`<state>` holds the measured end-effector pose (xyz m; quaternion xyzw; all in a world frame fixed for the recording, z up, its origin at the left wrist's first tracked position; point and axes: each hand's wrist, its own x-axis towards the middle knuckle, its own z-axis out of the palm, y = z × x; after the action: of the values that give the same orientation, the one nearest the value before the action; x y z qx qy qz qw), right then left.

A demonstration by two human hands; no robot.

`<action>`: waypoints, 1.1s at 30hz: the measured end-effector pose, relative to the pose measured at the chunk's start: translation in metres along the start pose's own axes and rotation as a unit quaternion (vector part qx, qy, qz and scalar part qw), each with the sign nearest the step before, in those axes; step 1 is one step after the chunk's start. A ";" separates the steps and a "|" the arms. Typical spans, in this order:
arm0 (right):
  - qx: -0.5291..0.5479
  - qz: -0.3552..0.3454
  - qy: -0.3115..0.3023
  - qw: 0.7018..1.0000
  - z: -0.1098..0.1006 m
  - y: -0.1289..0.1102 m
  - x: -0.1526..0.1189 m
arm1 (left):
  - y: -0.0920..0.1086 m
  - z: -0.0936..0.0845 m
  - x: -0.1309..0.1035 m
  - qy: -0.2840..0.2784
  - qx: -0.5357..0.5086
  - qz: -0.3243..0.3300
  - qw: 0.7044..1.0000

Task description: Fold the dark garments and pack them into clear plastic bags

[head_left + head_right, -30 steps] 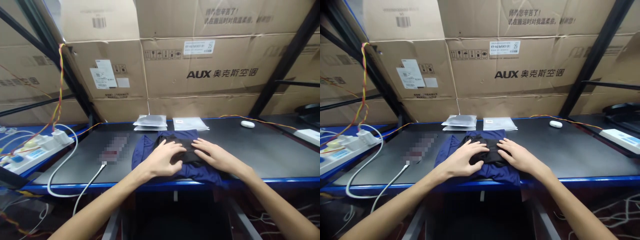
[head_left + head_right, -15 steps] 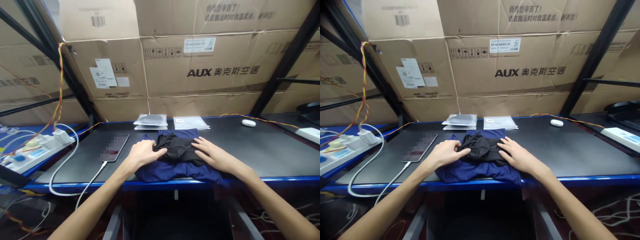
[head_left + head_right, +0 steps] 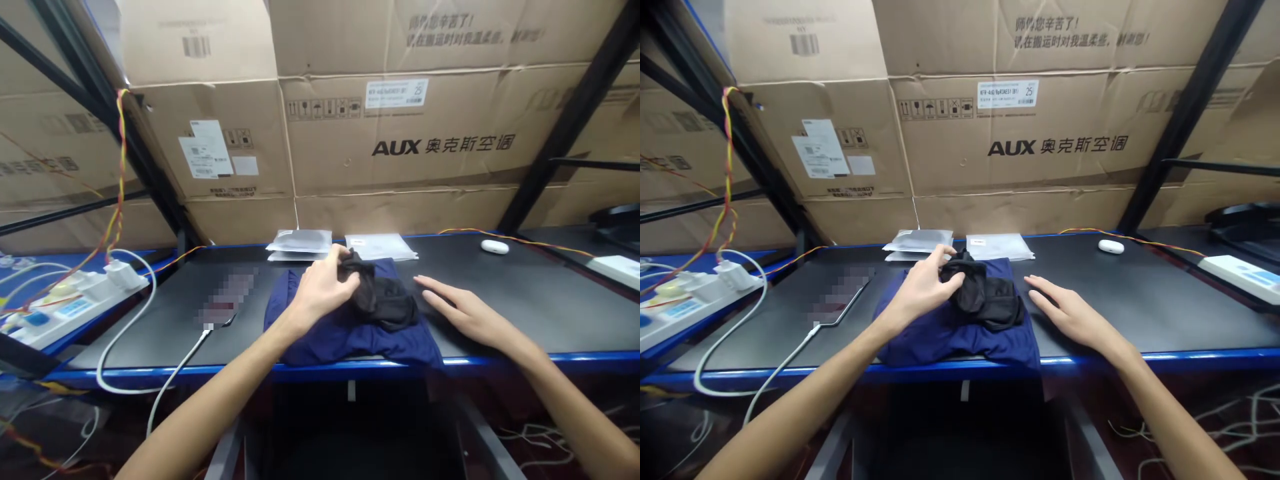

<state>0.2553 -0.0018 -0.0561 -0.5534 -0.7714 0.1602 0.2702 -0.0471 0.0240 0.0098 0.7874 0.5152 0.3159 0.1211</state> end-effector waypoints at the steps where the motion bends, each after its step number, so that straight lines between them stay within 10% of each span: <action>1: -0.001 0.002 0.003 1.000 0.000 0.003 -0.001 | 0.007 0.009 0.000 -0.002 -0.023 0.034 0.999; 9: 0.011 -0.002 0.006 1.000 0.003 0.003 -0.003 | 0.018 0.060 -0.018 -0.130 0.057 0.257 0.956; 17: 0.047 -0.043 0.004 0.998 -0.001 -0.019 0.024 | -0.018 0.019 -0.010 -0.213 0.004 0.256 0.943; 22: 0.018 -0.120 -0.123 0.985 0.007 -0.040 0.048 | -0.065 -0.004 -0.006 -0.225 0.069 0.173 0.956; 33: -0.051 -0.169 -0.142 0.974 0.031 -0.048 0.043 | -0.099 -0.005 -0.001 -0.228 0.096 0.157 0.956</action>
<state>0.1898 0.0245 -0.0447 -0.4001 -0.8912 0.1497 0.1526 -0.1233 0.0663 -0.0383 0.9174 0.3718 0.0915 0.1081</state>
